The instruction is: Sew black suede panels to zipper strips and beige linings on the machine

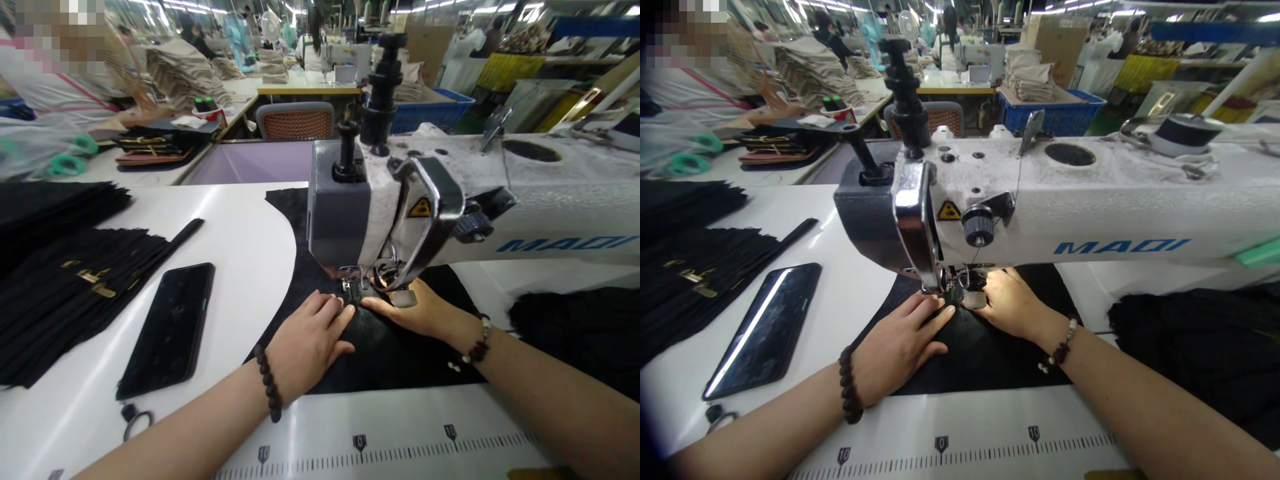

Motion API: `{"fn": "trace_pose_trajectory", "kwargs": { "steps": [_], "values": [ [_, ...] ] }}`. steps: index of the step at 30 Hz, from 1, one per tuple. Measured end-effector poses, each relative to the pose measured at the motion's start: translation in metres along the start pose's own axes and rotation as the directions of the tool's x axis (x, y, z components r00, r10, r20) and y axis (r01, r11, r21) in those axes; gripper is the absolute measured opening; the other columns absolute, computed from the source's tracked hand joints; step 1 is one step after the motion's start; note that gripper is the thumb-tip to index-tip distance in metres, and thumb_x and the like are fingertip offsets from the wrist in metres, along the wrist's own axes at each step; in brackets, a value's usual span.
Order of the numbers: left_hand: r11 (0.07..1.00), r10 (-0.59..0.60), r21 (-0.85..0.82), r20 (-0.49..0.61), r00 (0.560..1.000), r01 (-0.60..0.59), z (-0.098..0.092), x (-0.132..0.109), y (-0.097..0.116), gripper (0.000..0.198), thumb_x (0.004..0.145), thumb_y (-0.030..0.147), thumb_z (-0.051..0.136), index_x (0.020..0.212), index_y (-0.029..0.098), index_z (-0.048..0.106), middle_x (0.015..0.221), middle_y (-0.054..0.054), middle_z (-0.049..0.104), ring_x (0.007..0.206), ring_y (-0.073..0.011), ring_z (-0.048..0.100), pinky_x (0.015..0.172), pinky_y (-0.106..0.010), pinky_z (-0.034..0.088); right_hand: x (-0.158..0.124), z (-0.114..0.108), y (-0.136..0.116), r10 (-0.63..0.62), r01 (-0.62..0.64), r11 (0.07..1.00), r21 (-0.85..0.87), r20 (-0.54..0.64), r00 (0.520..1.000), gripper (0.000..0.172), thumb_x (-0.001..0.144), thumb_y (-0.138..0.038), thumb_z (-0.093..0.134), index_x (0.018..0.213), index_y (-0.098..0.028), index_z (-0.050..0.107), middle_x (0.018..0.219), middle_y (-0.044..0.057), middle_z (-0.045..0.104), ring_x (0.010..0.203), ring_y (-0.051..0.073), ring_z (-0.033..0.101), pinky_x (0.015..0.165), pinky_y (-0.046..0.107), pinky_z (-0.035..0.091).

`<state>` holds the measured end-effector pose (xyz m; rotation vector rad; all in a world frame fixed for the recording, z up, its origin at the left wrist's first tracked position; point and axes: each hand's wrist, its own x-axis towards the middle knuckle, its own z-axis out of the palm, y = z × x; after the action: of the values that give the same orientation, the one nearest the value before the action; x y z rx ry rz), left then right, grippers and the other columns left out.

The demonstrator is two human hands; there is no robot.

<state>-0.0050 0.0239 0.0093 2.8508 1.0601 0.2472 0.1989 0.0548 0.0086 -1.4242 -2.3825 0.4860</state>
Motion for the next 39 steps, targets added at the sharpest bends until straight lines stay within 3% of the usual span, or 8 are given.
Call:
{"fn": "trace_pose_trajectory", "kwargs": {
  "steps": [9, 17, 26, 33, 39],
  "values": [
    [0.999, -0.021, -0.047, 0.020, 1.000, 0.022, -0.002, 0.003, -0.002, 0.046, 0.081, 0.037, 0.056, 0.118, 0.012, 0.047, 0.109, -0.011, 0.052, 0.106, -0.0264, 0.046, 0.096, -0.045, 0.038, 0.002, 0.001, 0.004, -0.018, 0.019, 0.999, -0.046, 0.036, 0.999, 0.028, 0.085, -0.038, 0.045, 0.088, -0.018, 0.064, 0.085, 0.006, 0.066, 0.083, 0.019, 0.059, 0.080, 0.035, 0.044],
    [0.999, -0.016, -0.032, 0.014, 1.000, 0.016, 0.000, 0.007, -0.007, 0.044, 0.082, 0.036, 0.054, 0.118, 0.012, 0.048, 0.108, -0.011, 0.052, 0.106, -0.0265, 0.046, 0.097, -0.045, 0.037, 0.007, 0.001, 0.012, -0.037, 0.042, 0.997, -0.069, 0.062, 0.997, 0.026, 0.084, -0.035, 0.046, 0.086, -0.018, 0.065, 0.082, 0.006, 0.066, 0.081, 0.019, 0.060, 0.079, 0.035, 0.046],
    [1.000, 0.009, -0.010, -0.017, 1.000, -0.009, 0.002, 0.011, -0.013, 0.043, 0.084, 0.038, 0.050, 0.117, 0.009, 0.050, 0.107, -0.014, 0.052, 0.107, -0.0281, 0.044, 0.095, -0.044, 0.038, 0.016, -0.009, 0.007, -0.039, 0.085, 0.978, -0.192, 0.234, 0.971, 0.026, 0.083, -0.021, 0.042, 0.090, -0.021, 0.066, 0.090, 0.004, 0.067, 0.084, 0.021, 0.061, 0.071, 0.033, 0.050],
    [1.000, 0.008, -0.025, -0.021, 1.000, -0.008, 0.002, 0.013, -0.016, 0.040, 0.086, 0.038, 0.047, 0.115, 0.010, 0.050, 0.104, -0.013, 0.052, 0.106, -0.0272, 0.044, 0.094, -0.045, 0.038, 0.019, -0.016, 0.003, -0.057, 0.121, 0.967, -0.224, 0.273, 0.960, 0.031, 0.081, -0.015, 0.039, 0.094, -0.020, 0.066, 0.093, 0.004, 0.067, 0.089, 0.021, 0.061, 0.074, 0.033, 0.051],
    [0.999, 0.007, -0.035, -0.029, 1.000, -0.008, 0.004, 0.013, -0.018, 0.041, 0.085, 0.038, 0.048, 0.114, 0.009, 0.051, 0.104, -0.014, 0.052, 0.105, -0.0275, 0.044, 0.096, -0.046, 0.037, 0.021, -0.013, 0.005, -0.078, 0.104, 0.980, -0.172, 0.149, 0.986, 0.029, 0.083, -0.018, 0.039, 0.090, -0.021, 0.067, 0.087, 0.003, 0.068, 0.090, 0.020, 0.061, 0.082, 0.033, 0.048]
  ]
}}
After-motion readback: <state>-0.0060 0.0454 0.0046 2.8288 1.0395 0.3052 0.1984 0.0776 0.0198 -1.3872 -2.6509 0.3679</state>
